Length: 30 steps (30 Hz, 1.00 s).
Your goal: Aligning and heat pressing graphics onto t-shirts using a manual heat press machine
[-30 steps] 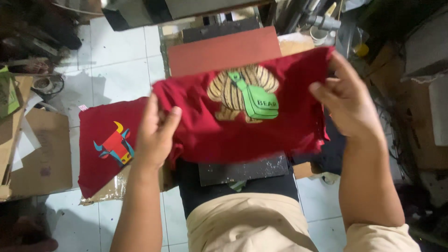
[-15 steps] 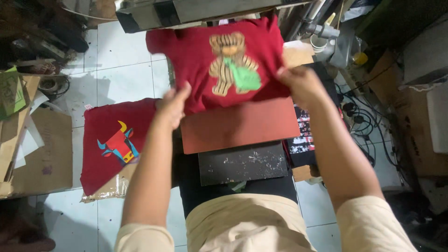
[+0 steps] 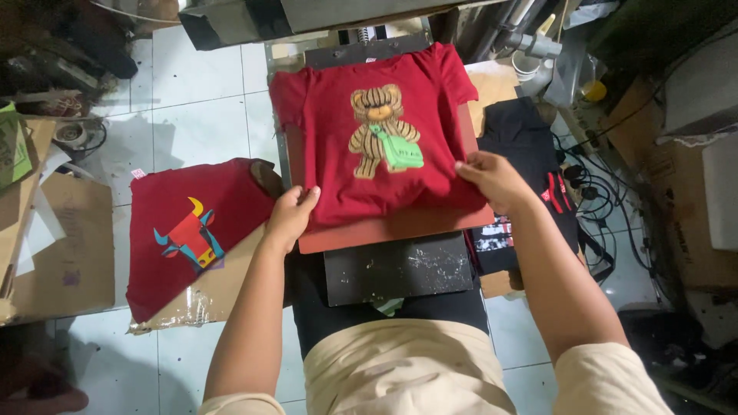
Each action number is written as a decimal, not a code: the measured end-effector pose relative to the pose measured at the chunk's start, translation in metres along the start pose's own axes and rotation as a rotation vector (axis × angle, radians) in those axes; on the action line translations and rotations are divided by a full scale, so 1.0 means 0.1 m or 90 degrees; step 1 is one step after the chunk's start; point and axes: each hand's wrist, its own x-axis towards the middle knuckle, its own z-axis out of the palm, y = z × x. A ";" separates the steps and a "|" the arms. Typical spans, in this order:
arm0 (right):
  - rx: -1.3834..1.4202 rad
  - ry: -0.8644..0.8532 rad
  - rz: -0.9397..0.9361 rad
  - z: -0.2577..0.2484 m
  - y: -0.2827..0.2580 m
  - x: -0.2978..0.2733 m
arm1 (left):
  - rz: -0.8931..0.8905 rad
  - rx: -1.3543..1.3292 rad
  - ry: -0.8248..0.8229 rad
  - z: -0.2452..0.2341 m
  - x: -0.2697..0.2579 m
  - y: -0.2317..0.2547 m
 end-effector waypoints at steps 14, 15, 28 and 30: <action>0.029 -0.034 0.048 -0.04 -0.16 -0.51 | -0.030 -0.051 0.028 0.11 -0.52 -0.01; 0.030 -0.022 0.024 -0.10 -0.13 -0.48 | -0.038 -0.020 0.046 0.08 -0.56 0.02; -0.144 0.107 -0.105 -0.47 0.79 -0.27 | -0.026 0.197 0.147 0.22 -0.82 -0.26; -0.152 0.095 -0.106 -0.38 0.50 -0.45 | -0.023 0.192 0.152 0.19 -0.82 -0.24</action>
